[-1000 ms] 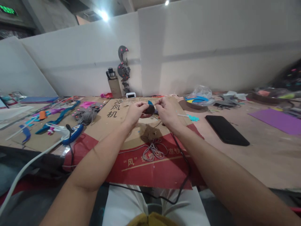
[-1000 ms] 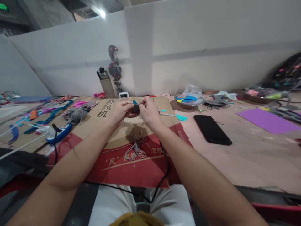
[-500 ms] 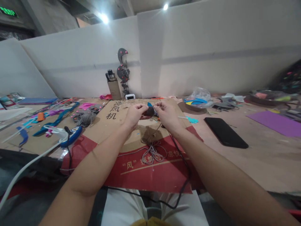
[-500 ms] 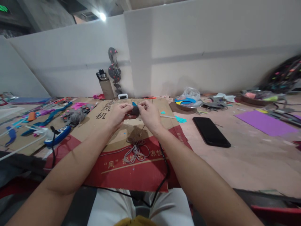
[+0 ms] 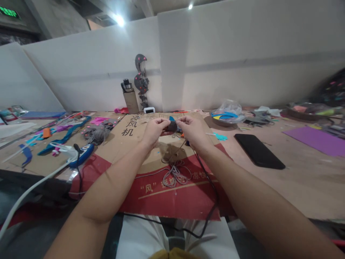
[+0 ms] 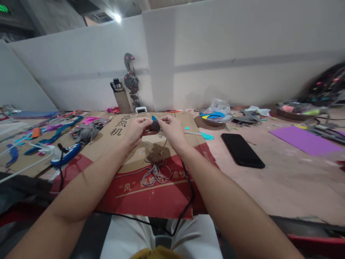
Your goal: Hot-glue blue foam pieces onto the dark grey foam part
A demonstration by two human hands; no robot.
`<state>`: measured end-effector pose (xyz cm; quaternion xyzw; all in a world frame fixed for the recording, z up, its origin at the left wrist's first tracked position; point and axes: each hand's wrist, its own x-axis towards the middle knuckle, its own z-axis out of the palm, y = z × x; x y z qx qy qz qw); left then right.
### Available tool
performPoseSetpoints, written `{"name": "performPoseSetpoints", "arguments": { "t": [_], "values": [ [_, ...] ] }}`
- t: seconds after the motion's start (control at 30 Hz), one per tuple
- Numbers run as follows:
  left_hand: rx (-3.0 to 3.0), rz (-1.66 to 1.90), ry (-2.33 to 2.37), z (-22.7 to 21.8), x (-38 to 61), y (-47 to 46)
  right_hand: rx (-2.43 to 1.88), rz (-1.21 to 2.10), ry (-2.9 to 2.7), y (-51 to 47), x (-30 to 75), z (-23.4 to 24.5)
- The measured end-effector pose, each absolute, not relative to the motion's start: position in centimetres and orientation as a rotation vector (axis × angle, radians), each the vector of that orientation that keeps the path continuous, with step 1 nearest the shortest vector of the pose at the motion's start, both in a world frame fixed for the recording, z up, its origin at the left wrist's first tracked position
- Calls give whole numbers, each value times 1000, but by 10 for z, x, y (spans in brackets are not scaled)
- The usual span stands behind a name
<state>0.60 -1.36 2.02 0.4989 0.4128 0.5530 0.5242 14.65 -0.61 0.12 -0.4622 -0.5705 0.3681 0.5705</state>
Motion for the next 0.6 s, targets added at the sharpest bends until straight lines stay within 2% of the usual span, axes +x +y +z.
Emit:
{"name": "performPoseSetpoints", "arguments": {
  "t": [0.6],
  "values": [
    [1249, 1316, 981, 19, 5, -13, -985, 1501, -1111, -19, 151, 20]
  ]
}}
